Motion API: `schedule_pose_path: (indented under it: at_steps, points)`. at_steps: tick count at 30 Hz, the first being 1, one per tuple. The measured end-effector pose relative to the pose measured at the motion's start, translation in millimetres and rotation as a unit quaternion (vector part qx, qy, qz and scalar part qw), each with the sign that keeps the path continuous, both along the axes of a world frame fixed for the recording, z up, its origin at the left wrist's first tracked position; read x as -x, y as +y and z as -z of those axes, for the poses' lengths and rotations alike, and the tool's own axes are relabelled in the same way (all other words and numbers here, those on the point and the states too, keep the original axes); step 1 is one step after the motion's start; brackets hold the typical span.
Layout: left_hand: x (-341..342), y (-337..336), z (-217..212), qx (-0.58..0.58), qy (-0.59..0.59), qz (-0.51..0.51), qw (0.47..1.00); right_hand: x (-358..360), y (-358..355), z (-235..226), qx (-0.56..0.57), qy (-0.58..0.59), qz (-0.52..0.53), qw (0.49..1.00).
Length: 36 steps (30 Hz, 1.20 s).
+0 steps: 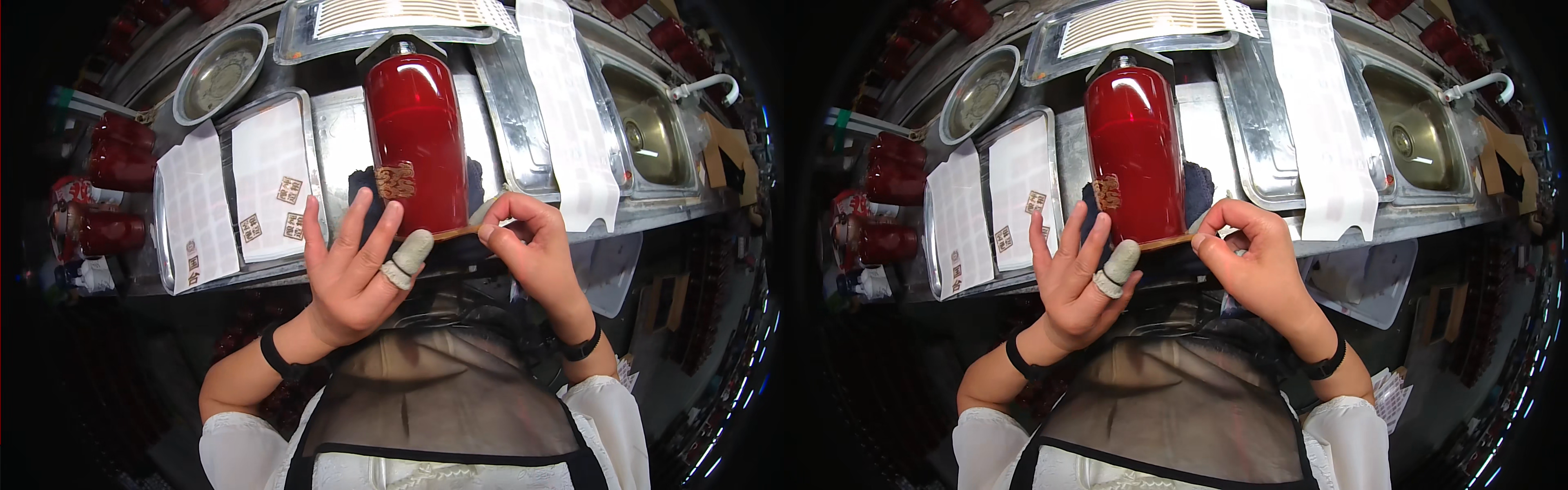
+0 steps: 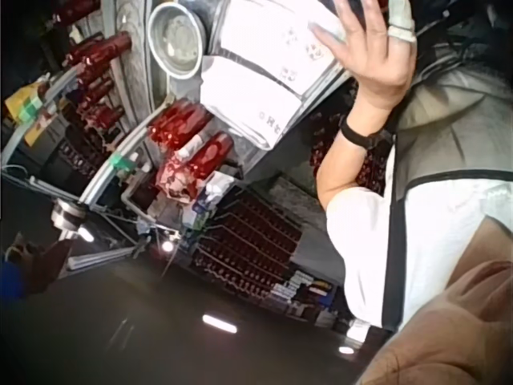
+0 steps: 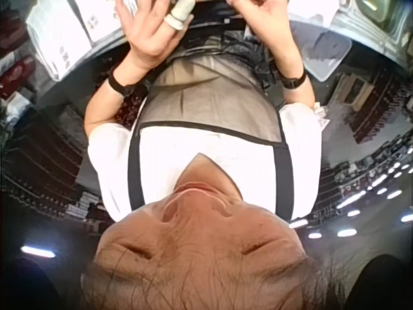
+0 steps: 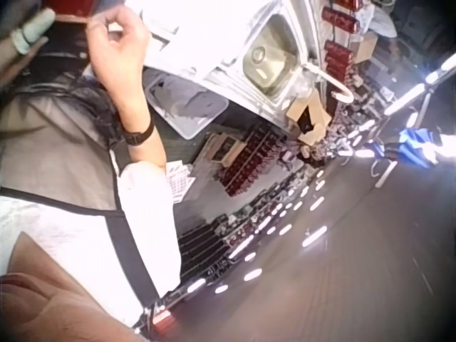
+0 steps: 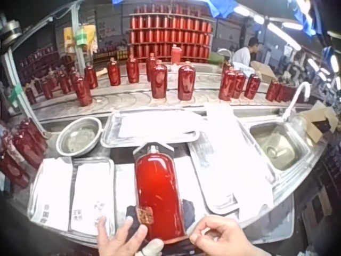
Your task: The user is applying decorative labels and neck bands to red liquor bottles.
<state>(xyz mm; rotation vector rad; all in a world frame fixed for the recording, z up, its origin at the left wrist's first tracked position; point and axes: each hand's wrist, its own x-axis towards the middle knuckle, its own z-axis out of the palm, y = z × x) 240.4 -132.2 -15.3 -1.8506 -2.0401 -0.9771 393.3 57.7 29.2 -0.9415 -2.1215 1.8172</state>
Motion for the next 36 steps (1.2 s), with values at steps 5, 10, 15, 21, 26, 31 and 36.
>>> schedule_pose_path:
  at_steps: [5, 10, 15, 21, 26, 31, 36]
  points:
    - [-1.8, 17.0, -14.2, -0.036, 0.064, -0.003, 0.997, 2.1, -2.6, -1.5, -0.004, 0.000, -0.003, 1.000]
    - [-11.0, 46.4, -24.5, -0.019, 0.065, -0.011, 0.998, -3.4, -1.8, 9.9, -0.011, 0.012, 0.001, 1.000]
    - [5.9, 34.7, -10.2, -0.033, -0.048, -0.035, 0.998, 6.2, -10.2, -2.7, -0.002, 0.031, -0.012, 0.999]
    - [8.0, 12.9, -8.7, -0.010, -0.093, -0.002, 0.996, 3.7, -10.4, -4.6, -0.018, 0.003, -0.017, 1.000]
    - [6.3, -10.7, 8.4, 0.007, -0.064, 0.015, 0.998, 4.1, -14.4, -7.8, -0.013, 0.046, -0.001, 0.999]
    - [6.1, -6.0, 5.8, 0.004, -0.043, 0.017, 0.999, 4.1, -11.2, -9.4, -0.012, 0.031, -0.008, 0.999]
    - [5.7, 1.6, 1.8, -0.002, -0.015, 0.026, 1.000, 2.4, -10.2, -5.9, -0.007, 0.020, -0.002, 1.000]
